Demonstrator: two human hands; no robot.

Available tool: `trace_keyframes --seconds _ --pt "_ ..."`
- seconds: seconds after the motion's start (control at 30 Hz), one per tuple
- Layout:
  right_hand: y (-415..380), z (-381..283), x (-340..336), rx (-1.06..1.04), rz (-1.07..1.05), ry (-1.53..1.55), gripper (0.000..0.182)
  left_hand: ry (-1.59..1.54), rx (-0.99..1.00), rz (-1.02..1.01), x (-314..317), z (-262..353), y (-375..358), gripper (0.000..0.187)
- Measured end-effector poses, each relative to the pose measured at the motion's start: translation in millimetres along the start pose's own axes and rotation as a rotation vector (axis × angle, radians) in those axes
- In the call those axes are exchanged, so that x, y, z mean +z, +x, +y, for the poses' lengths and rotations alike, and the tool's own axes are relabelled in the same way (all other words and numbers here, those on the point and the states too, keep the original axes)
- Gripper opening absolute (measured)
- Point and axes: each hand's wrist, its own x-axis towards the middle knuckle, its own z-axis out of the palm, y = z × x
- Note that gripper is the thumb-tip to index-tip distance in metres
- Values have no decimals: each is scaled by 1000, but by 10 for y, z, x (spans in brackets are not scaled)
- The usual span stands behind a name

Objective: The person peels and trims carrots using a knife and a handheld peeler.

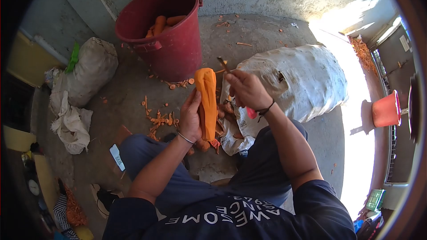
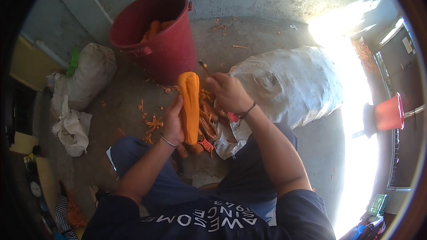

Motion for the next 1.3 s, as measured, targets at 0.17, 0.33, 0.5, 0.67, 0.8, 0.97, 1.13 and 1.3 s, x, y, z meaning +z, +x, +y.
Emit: trace_keyframes --seconds 0.17,0.33,0.5,0.67,0.8,0.97,1.13,1.3 --pt "-92 3 185 -69 -24 329 34 -33 78 -75 11 110 48 44" --pt "-173 -95 138 -405 275 467 34 -50 94 -97 -74 156 55 48" --pt "154 173 -78 230 -33 30 42 -62 54 -148 -31 194 38 50" --pt "40 127 35 -190 119 328 36 -100 82 -87 -108 163 42 53" --pt "13 112 132 -58 0 251 37 -161 44 -139 -9 334 -38 54" --pt "-113 -58 280 -74 -108 68 34 -172 78 23 -130 368 60 55" --pt "-195 -112 449 -559 71 -387 23 -147 105 -4 -71 422 41 55" --pt "-197 23 618 -585 145 -469 20 -69 173 4 -119 290 62 56"
